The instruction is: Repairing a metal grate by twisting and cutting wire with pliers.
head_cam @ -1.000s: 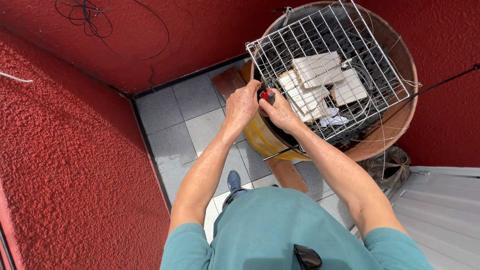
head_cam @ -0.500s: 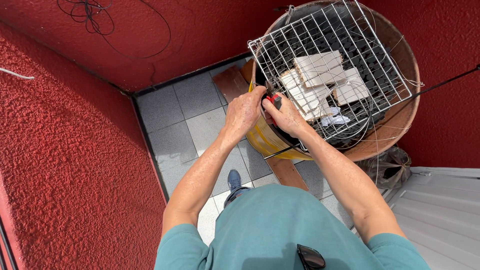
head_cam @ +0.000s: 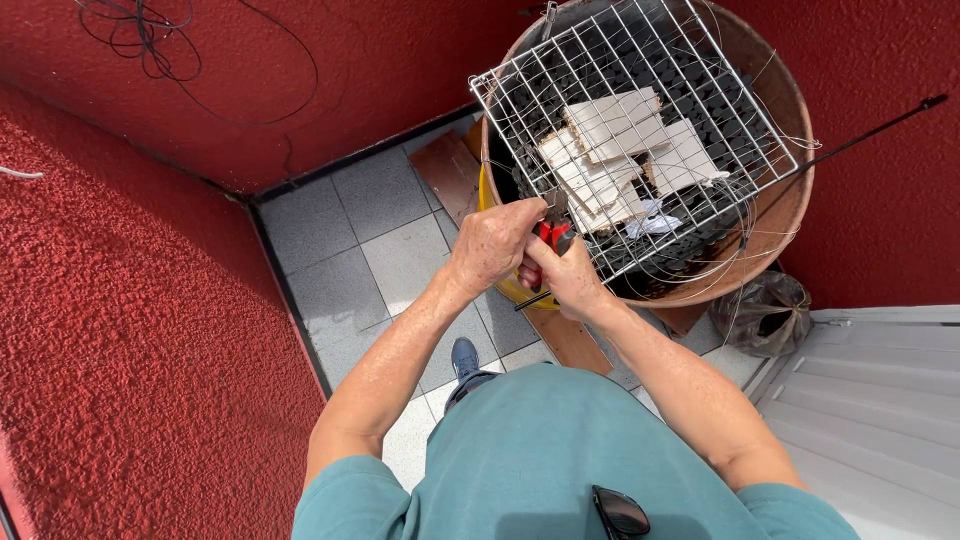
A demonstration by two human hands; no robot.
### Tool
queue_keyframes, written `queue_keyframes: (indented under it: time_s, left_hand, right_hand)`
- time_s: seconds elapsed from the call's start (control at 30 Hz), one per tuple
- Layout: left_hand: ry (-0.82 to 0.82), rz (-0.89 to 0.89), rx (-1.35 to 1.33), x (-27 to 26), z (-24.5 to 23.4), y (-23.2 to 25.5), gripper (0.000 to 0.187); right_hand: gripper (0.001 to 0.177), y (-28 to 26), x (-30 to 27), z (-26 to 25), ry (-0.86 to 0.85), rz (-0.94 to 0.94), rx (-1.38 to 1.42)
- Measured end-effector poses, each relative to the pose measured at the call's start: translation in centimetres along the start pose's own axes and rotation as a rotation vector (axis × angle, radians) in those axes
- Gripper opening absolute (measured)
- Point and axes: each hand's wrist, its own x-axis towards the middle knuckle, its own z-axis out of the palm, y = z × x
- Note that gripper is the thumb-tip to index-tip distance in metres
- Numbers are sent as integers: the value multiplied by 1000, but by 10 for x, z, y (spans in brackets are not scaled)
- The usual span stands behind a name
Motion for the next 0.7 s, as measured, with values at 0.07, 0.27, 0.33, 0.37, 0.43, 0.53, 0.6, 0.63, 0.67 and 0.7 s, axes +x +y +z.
queue_keyframes:
  time_s: [0.07,0.27,0.33,0.37,0.43,0.53,0.6,0.63,0.67,0.7]
  left_hand:
    - [-73,-72,35,-1,-4,12,14]
    - [-326,-390,217,7,-6,33,9]
    - [-352,-439,255,12,5,41,10]
    - [-396,-397,237,15,14,50,28]
    - [-462,-366,221,13,23,73,50]
    - [-65,-90,96,29,21,82,14]
    - [-49,-338,2,19,7,54,18]
    - [-53,-357,3,14,1,50,18]
    - [21,-353,14,9,-4,45,18]
    - [95,-349,26,6,-9,41,19]
  right_hand:
    - [36,1,1,-9,57,-9,-186]
    - [24,-22,17,-18,240,-211,-952]
    - [24,-28,30,-24,261,-130,-1024]
    - [25,-29,35,-29,246,-123,-1189]
    - [26,-18,31,-28,224,-97,-1335]
    - [18,-4,34,-41,64,-15,-1588]
    - [17,28,38,-62,114,-162,-1227]
    - [17,16,25,-52,99,-148,-1221]
    - [21,4,11,-44,118,-5,-1318]
    - [26,-10,-3,-37,134,141,-1411]
